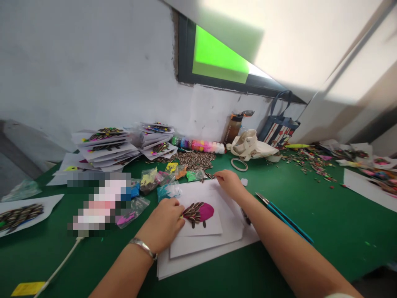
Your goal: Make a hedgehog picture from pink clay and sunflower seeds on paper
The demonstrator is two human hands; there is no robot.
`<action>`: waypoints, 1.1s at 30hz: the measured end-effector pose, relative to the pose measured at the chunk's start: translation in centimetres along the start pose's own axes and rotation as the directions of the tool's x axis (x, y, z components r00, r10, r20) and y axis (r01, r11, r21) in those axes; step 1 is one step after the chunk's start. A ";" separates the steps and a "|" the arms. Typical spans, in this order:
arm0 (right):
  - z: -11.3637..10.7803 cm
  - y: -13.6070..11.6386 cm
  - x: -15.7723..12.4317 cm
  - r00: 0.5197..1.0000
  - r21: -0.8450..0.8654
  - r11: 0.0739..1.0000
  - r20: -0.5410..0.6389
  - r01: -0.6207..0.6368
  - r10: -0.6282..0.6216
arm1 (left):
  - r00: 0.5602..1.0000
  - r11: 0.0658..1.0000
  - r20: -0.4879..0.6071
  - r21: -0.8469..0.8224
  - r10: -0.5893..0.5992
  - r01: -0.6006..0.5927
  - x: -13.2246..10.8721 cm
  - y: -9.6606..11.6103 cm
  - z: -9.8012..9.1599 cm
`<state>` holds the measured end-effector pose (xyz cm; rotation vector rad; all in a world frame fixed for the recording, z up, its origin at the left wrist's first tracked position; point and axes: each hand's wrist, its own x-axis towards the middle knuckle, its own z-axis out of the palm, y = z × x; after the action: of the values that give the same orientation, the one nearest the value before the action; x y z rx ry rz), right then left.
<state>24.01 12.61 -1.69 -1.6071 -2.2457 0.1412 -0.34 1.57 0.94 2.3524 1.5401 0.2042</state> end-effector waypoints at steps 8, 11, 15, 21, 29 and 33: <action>1.9 1.3 2.3 0.998 -0.179 0.984 0.067 0.024 -0.013 | 0.999 1.000 0.016 -0.009 -0.027 0.027 -0.1 0.2 -0.2; 2.1 1.4 1.8 0.999 -0.219 0.976 0.047 -0.012 0.022 | 1.000 1.000 0.007 0.002 -0.021 0.021 0.0 0.2 -0.1; 0.8 0.9 0.6 0.999 -0.215 0.976 0.006 -0.034 0.036 | 1.000 1.000 0.010 -0.003 -0.020 0.020 -0.1 0.0 0.0; -1.4 -2.6 -4.9 0.996 0.067 0.994 0.022 0.089 -0.091 | 1.000 1.000 -0.008 0.009 -0.001 0.001 -0.2 -0.1 0.1; -0.4 -5.2 -7.1 0.977 0.305 0.935 0.056 0.182 -0.208 | 1.000 1.000 -0.013 -0.008 0.009 -0.009 0.0 -0.1 0.0; -0.1 -4.9 -6.9 0.957 0.252 0.931 0.056 0.263 -0.285 | 1.000 1.000 -0.008 -0.013 0.006 -0.006 0.1 0.0 0.0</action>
<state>21.58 4.45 -1.80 -1.1707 -2.3885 0.4048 -0.32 1.63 0.93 2.3497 1.5308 0.2245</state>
